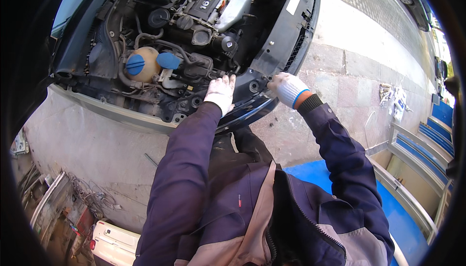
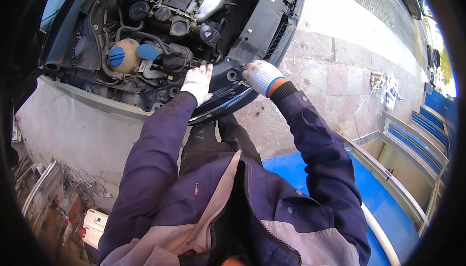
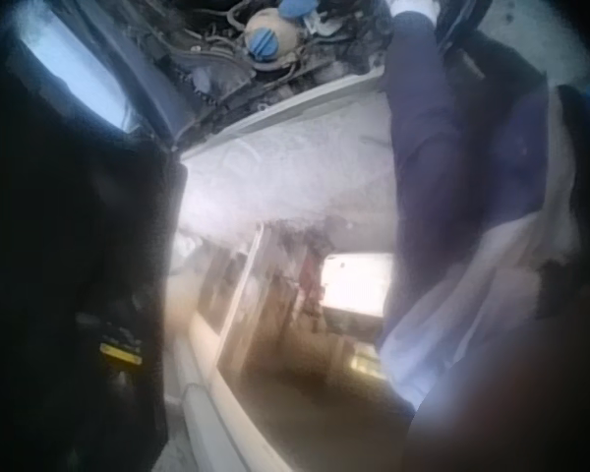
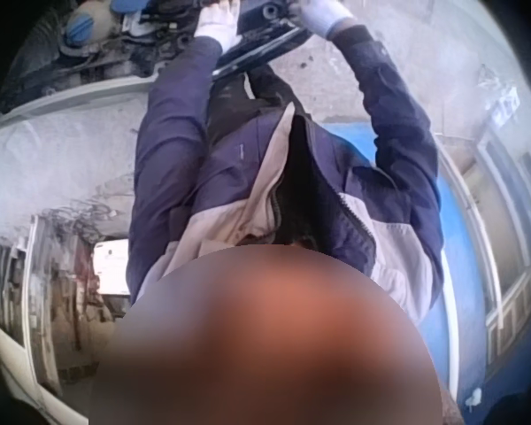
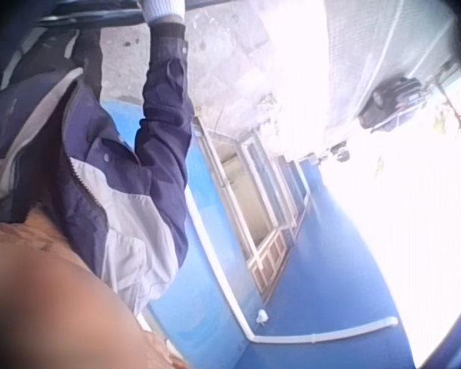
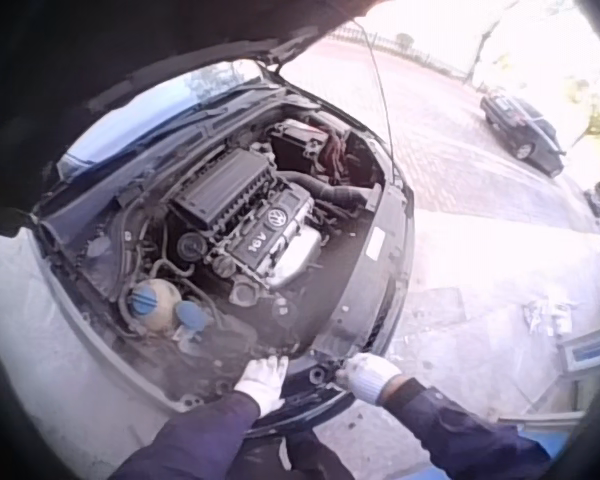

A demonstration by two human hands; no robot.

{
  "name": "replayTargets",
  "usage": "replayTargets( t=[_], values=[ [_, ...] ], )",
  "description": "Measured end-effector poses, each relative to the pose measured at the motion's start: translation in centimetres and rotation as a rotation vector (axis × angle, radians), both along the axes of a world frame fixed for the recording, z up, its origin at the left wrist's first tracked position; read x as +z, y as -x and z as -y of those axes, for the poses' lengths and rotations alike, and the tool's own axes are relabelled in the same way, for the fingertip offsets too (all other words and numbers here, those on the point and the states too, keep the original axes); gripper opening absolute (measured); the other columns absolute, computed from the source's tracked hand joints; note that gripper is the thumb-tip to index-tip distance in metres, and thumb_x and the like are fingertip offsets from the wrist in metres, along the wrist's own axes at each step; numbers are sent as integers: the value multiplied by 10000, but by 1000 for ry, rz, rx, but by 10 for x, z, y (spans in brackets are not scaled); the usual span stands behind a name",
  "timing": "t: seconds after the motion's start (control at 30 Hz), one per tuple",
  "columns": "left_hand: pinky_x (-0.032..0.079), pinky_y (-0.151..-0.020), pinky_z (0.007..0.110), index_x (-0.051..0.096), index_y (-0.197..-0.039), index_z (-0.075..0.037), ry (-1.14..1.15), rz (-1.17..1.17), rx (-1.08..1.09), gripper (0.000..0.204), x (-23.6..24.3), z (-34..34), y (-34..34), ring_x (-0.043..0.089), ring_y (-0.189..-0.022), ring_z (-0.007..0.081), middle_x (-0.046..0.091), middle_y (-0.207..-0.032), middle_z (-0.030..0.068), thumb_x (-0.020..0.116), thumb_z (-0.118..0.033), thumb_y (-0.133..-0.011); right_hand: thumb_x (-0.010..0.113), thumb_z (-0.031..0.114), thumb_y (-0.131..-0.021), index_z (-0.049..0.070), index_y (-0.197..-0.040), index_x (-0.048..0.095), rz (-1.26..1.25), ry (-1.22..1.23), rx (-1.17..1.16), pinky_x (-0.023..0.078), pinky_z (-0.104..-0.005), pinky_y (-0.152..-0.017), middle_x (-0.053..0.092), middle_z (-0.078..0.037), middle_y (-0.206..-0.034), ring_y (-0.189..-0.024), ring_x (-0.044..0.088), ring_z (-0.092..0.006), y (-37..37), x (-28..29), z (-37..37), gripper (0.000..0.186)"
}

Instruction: The person removes the front bumper cover from a Volkswagen car by unscrewing fasteners and detaching clips. They then reattach the bumper cover, aligning it and securing it with screws and fasteners using a screwdriver.

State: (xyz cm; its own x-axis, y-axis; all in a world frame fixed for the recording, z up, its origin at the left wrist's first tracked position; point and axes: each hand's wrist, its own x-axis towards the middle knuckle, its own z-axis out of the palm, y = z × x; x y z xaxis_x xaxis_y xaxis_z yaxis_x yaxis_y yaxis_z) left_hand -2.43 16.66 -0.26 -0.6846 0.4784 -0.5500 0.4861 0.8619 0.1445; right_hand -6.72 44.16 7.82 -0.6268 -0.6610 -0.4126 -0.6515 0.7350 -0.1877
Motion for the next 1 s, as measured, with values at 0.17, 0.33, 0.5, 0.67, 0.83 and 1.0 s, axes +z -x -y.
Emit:
replayTargets(
  t=[0.17, 0.33, 0.5, 0.67, 0.83, 1.0],
  values=[
    [494, -1118, 457, 326, -1720, 19, -34, -34, 27, 1145, -1, 2, -4, 629, -1329, 324, 566, -1563, 217, 885, -512, -873, 729, 276, -987, 57, -944, 800, 72, 17, -174, 623, -499, -871, 771, -190, -921, -957, 772, -396, 5, -10, 4, 234],
    [484, -1142, 457, 334, -1720, 11, -52, -49, 40, 1118, -1, 3, -5, 622, -1356, 326, 548, -1591, 219, 878, -493, -883, 639, 309, -1081, -14, -1023, 767, 474, 318, -1132, 642, -421, -715, 786, -166, -879, -659, 760, -304, 13, -30, 5, 352],
    [315, -1312, 532, 303, -1736, -7, -71, -22, 124, 1176, -2, -5, -4, 449, -1577, 356, 381, -1767, 218, 864, -583, -879, 584, 208, -1117, 3, -1254, 676, 822, 922, -1769, 671, -413, -661, 712, -99, -857, -631, 692, -203, -2, -46, 5, 263],
    [277, -1335, 559, 392, -1713, -58, -229, -83, 85, 1012, -14, -38, 3, 396, -1611, 365, 382, -1772, 199, 782, -599, -952, 577, 195, -1160, 38, -1398, 658, 790, 1029, -1812, 636, -375, -665, 611, -12, -820, -612, 571, -125, -22, -56, 11, 296],
    [371, -1266, 560, 625, -1574, -235, -461, -180, 303, 646, -40, -83, 18, 490, -1502, 376, 512, -1681, 159, 759, -484, -993, 568, 171, -1162, 28, -1415, 688, 717, 1004, -1723, 574, -310, -639, 612, -15, -840, -654, 574, -113, -39, -71, 15, 315],
    [463, -1190, 534, 832, -1273, -255, -521, -290, 372, 334, -59, -101, 21, 547, -1440, 372, 641, -1577, 70, 704, -439, -1025, 568, 92, -1119, 6, -1416, 713, 383, 753, -1323, 624, -310, -856, 710, -43, -984, -860, 701, -149, -46, -72, 16, 342]
  ],
)
